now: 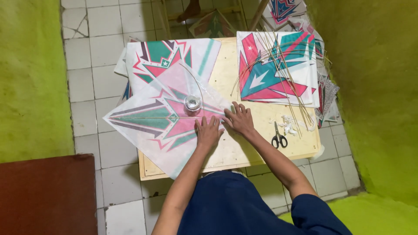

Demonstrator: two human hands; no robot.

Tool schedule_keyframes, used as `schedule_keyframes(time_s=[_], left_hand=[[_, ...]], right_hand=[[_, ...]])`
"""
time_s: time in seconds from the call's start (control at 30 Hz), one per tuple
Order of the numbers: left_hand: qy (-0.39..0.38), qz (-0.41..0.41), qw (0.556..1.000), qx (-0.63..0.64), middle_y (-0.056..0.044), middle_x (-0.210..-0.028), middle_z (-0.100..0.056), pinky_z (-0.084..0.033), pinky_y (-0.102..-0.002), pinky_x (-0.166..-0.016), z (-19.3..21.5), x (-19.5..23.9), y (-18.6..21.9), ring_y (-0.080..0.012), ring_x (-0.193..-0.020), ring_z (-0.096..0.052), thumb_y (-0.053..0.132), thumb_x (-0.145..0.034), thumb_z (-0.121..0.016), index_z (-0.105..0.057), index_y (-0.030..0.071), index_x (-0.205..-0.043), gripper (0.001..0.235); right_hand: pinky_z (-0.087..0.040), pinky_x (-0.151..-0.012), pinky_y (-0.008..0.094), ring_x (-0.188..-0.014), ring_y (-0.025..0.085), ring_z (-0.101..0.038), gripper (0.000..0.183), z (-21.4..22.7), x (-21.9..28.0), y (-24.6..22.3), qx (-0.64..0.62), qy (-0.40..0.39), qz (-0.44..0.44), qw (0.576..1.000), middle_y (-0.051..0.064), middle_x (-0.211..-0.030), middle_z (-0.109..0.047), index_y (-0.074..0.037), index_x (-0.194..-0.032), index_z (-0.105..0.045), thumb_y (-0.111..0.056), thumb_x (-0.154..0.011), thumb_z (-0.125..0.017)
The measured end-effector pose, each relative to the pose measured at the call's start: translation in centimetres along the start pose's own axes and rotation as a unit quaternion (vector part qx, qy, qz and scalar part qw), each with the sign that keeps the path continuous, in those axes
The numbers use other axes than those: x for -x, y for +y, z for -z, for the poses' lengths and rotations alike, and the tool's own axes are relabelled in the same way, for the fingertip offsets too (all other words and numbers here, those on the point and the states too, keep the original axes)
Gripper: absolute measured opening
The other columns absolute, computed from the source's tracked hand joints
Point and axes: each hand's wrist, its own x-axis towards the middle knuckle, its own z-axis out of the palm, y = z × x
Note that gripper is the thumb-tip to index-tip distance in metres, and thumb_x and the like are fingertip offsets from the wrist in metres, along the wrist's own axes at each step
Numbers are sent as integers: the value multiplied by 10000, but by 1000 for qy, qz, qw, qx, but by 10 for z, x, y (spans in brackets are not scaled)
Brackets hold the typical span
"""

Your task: Assemble kites by gluing bamboo sticks to the kite sails.

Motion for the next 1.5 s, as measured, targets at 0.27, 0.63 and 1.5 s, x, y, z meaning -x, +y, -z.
schedule_keyframes(time_s=[0.27,0.63,1.5], left_hand=[[57,2,998,-20,-43,-1228,-606,-287,-737,-1054,-18,-7,0,-448,-1223,-518,482,-975,-549,-607,185,-1281,430],[25,46,999,9,-83,-1402,-597,-169,-791,-1101,-10,-11,13,-520,-1327,-470,508,-1009,-483,-606,218,-1407,507],[-1,11,1000,-21,-39,-1412,-568,-223,-828,-1061,-31,-10,-7,-432,-1335,-445,276,-1039,-463,-529,312,-1457,425]], right_hand=[[-459,-668,424,-1086,354,-572,350,2,19,-1,-21,29,-5,999,120,-1277,-570,-395,-1203,-672,-601,-976,-504],[-457,-709,402,-1122,331,-565,311,2,33,18,-21,47,2,999,114,-1307,-578,-344,-1150,-711,-545,-952,-580],[-408,-919,454,-1322,360,-445,500,52,48,-16,-103,-212,-166,958,152,-1471,-467,-359,-1395,-600,-599,-1033,-353]])
